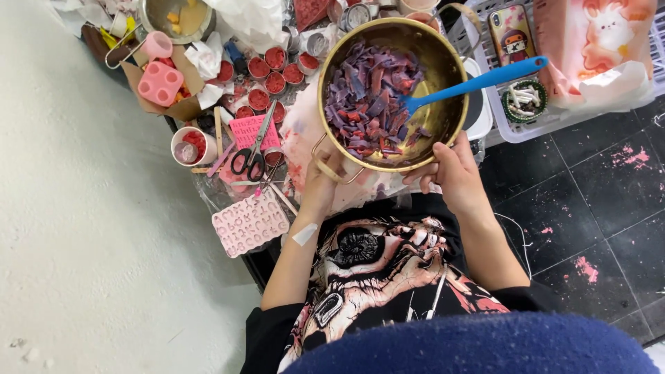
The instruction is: Cutting and stirring colored wax scraps in a bowl to prepare for melting.
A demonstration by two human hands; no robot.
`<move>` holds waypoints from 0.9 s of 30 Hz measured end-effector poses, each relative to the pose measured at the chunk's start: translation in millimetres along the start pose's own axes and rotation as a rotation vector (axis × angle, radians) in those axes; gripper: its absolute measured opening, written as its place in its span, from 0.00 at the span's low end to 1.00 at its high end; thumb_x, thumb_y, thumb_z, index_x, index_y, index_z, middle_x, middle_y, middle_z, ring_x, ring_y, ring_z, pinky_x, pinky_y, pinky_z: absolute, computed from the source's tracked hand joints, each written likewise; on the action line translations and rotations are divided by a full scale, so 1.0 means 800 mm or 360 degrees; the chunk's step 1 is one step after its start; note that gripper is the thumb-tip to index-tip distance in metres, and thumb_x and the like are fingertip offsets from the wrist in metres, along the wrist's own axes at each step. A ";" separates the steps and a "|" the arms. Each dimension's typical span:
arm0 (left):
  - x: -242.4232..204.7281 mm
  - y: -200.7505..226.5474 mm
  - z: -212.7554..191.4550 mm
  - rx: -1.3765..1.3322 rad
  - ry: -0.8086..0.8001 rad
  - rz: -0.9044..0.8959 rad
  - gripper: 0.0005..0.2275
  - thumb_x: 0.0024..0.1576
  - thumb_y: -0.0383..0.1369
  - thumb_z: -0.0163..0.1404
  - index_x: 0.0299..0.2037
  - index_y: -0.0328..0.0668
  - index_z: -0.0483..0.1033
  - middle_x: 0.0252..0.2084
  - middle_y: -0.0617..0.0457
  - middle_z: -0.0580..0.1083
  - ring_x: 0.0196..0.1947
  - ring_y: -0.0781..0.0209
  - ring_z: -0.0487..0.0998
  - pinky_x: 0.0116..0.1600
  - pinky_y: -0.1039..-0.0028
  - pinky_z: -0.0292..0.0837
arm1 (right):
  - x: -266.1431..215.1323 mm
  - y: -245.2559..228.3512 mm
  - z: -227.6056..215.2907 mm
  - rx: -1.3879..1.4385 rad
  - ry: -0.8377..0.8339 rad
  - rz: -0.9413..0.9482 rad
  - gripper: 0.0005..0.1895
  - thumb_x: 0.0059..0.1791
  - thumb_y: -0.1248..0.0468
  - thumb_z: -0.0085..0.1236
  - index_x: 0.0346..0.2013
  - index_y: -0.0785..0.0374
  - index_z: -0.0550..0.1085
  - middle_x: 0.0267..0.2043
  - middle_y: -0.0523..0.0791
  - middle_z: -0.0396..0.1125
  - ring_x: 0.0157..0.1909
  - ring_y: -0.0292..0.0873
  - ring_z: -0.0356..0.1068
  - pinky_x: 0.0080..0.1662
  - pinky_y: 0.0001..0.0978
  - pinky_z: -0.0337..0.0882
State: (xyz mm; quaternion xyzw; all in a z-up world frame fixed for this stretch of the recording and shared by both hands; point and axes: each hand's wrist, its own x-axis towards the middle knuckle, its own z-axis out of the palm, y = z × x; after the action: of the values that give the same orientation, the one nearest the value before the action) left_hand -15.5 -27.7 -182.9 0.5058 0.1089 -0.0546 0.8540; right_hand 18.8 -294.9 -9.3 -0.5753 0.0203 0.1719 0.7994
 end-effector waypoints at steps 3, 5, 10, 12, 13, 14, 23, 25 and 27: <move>-0.018 0.032 -0.004 0.0538 0.0186 -0.0018 0.12 0.69 0.37 0.51 0.46 0.31 0.74 0.37 0.50 0.74 0.33 0.61 0.74 0.38 0.72 0.69 | 0.001 -0.004 -0.003 -0.0056 0.0009 -0.0065 0.16 0.60 0.66 0.29 0.64 0.64 0.51 0.41 0.58 0.72 0.31 0.49 0.76 0.25 0.30 0.70; -0.041 0.087 0.015 0.0881 0.0281 0.0000 0.11 0.66 0.37 0.51 0.46 0.34 0.76 0.36 0.50 0.77 0.31 0.61 0.78 0.37 0.72 0.72 | 0.004 -0.004 -0.015 -0.0074 0.0053 -0.0074 0.15 0.61 0.66 0.29 0.63 0.65 0.52 0.42 0.58 0.72 0.31 0.49 0.76 0.25 0.30 0.70; -0.077 0.162 0.034 0.1878 0.0673 0.0066 0.12 0.64 0.37 0.55 0.47 0.34 0.75 0.30 0.44 0.79 0.30 0.54 0.82 0.37 0.65 0.73 | 0.006 -0.018 -0.047 -0.0244 0.0180 -0.0151 0.16 0.60 0.67 0.30 0.63 0.65 0.51 0.43 0.56 0.71 0.29 0.47 0.74 0.24 0.28 0.67; -0.083 0.191 0.060 0.2285 0.0887 -0.0118 0.20 0.62 0.38 0.55 0.58 0.34 0.66 0.36 0.41 0.79 0.36 0.45 0.80 0.41 0.58 0.71 | 0.008 -0.017 -0.066 -0.0394 0.0286 -0.0197 0.13 0.61 0.66 0.32 0.59 0.67 0.49 0.41 0.58 0.71 0.28 0.48 0.74 0.23 0.28 0.66; -0.082 0.191 0.064 0.2286 0.0883 -0.0115 0.20 0.62 0.38 0.55 0.58 0.34 0.66 0.36 0.41 0.79 0.36 0.45 0.80 0.41 0.58 0.71 | 0.006 -0.018 -0.071 -0.0393 0.0290 -0.0199 0.13 0.61 0.66 0.32 0.59 0.67 0.49 0.41 0.58 0.71 0.28 0.48 0.74 0.23 0.28 0.66; -0.082 0.190 0.069 0.2446 0.0978 -0.0065 0.25 0.60 0.38 0.56 0.63 0.34 0.63 0.43 0.39 0.76 0.43 0.43 0.77 0.47 0.55 0.70 | 0.004 -0.018 -0.076 -0.0408 0.0318 -0.0180 0.12 0.62 0.66 0.32 0.58 0.67 0.50 0.41 0.59 0.71 0.28 0.47 0.74 0.24 0.27 0.66; -0.041 0.114 0.071 0.2834 0.0198 0.0518 0.34 0.58 0.50 0.54 0.71 0.41 0.60 0.74 0.36 0.53 0.73 0.36 0.51 0.68 0.37 0.47 | -0.003 0.006 -0.109 -0.0295 0.0372 -0.0103 0.12 0.65 0.63 0.32 0.59 0.67 0.54 0.39 0.58 0.72 0.32 0.47 0.75 0.28 0.28 0.67; -0.046 0.105 0.081 0.2815 0.0069 0.0486 0.35 0.57 0.53 0.53 0.71 0.40 0.59 0.74 0.34 0.52 0.74 0.35 0.49 0.68 0.36 0.44 | -0.002 0.015 -0.114 -0.0287 0.0398 -0.0089 0.12 0.65 0.61 0.32 0.59 0.67 0.53 0.40 0.57 0.72 0.32 0.47 0.75 0.28 0.28 0.68; -0.055 0.097 0.092 0.2693 -0.0084 0.0469 0.35 0.59 0.54 0.51 0.72 0.42 0.60 0.76 0.35 0.49 0.76 0.34 0.47 0.72 0.38 0.44 | 0.000 0.024 -0.121 -0.0359 0.0437 -0.0183 0.14 0.65 0.61 0.35 0.60 0.67 0.49 0.41 0.58 0.73 0.34 0.47 0.76 0.29 0.27 0.69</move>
State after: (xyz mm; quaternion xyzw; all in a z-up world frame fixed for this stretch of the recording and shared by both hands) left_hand -32.9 -55.6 -71.5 0.9800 -0.0552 -0.0178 0.1902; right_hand 28.6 -378.9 -59.5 -0.6797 0.0768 0.0471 0.7280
